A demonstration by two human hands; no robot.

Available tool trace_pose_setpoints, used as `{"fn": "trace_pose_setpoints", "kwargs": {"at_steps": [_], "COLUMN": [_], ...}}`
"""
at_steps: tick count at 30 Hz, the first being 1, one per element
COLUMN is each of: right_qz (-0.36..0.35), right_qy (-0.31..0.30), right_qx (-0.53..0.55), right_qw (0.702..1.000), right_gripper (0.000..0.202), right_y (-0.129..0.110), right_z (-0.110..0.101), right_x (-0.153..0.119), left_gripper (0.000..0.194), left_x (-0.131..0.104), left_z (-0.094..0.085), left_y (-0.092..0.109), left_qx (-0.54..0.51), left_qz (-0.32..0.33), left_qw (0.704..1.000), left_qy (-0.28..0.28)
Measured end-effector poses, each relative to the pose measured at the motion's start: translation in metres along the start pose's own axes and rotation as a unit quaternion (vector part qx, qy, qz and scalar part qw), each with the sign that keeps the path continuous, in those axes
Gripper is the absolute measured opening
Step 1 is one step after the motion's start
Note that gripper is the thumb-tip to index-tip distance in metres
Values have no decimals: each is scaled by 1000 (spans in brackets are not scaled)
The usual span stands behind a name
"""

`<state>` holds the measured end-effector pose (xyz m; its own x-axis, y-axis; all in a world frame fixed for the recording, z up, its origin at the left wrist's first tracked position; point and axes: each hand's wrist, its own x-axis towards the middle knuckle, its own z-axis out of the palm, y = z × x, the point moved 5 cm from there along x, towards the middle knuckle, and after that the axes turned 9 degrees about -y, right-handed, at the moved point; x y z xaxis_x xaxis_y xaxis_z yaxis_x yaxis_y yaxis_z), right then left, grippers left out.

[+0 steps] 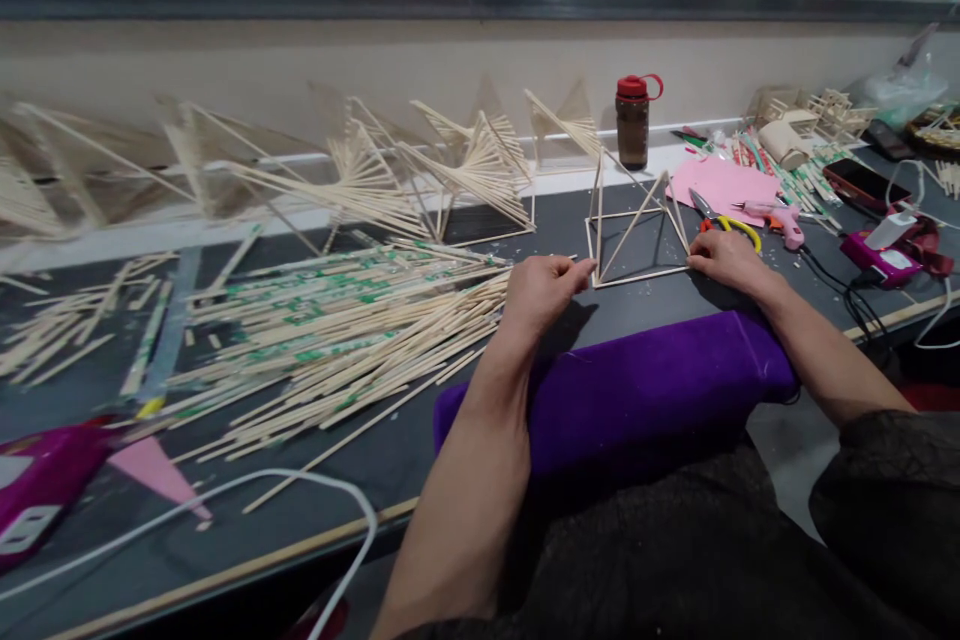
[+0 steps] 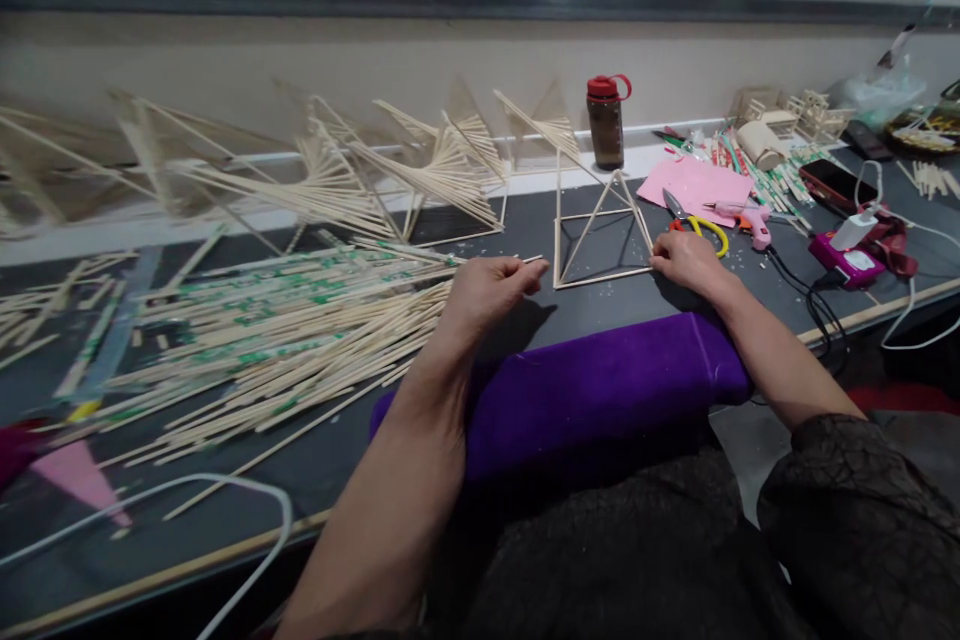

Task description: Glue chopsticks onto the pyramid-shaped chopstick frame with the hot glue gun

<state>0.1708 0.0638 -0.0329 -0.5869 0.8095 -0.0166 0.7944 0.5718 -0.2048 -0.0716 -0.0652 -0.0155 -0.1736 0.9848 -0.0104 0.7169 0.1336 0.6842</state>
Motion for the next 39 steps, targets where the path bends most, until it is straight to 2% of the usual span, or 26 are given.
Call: {"fn": "trace_pose_setpoints", "kwargs": {"at_steps": [3,8,17,20,25,31,33,36,39], "right_qz": [2,-27,-27,-29,-41,-45,-36,-19,-21], "right_qy": [-1,-7,44,32,20,28,42,83,137], "right_qx": [1,39,47,38,22,50,84,184,267], "right_qw": [1000,999,998,998,999,997,995,979,954], "right_gripper": [15,11,12,12,14,16,15,16,16], "right_y": [0,-1,-1,-1,4,9,12,20,24], "right_z": [2,6,4,5,10,6,0,-12,-27], "right_x": [1,3,3,1,2,1,-2,-6,-12], "left_gripper": [16,26,23,22,20,25,28,32,33], "left_x": [5,10,16,15,12,6,2,-2,-4], "left_z": [5,19,18,18,23,20,16,12,19], "left_y": [-5,-6,-20,-17,-9,2,7,18,27], "left_qx": [77,141,34,55,115,143,136,118,124], "left_qz": [-16,-37,-26,-26,-55,-68,-57,3,54], "left_qw": [997,989,999,998,992,987,989,991,989], "left_qy": [8,-10,10,16,-21,-12,18,70,53]}}
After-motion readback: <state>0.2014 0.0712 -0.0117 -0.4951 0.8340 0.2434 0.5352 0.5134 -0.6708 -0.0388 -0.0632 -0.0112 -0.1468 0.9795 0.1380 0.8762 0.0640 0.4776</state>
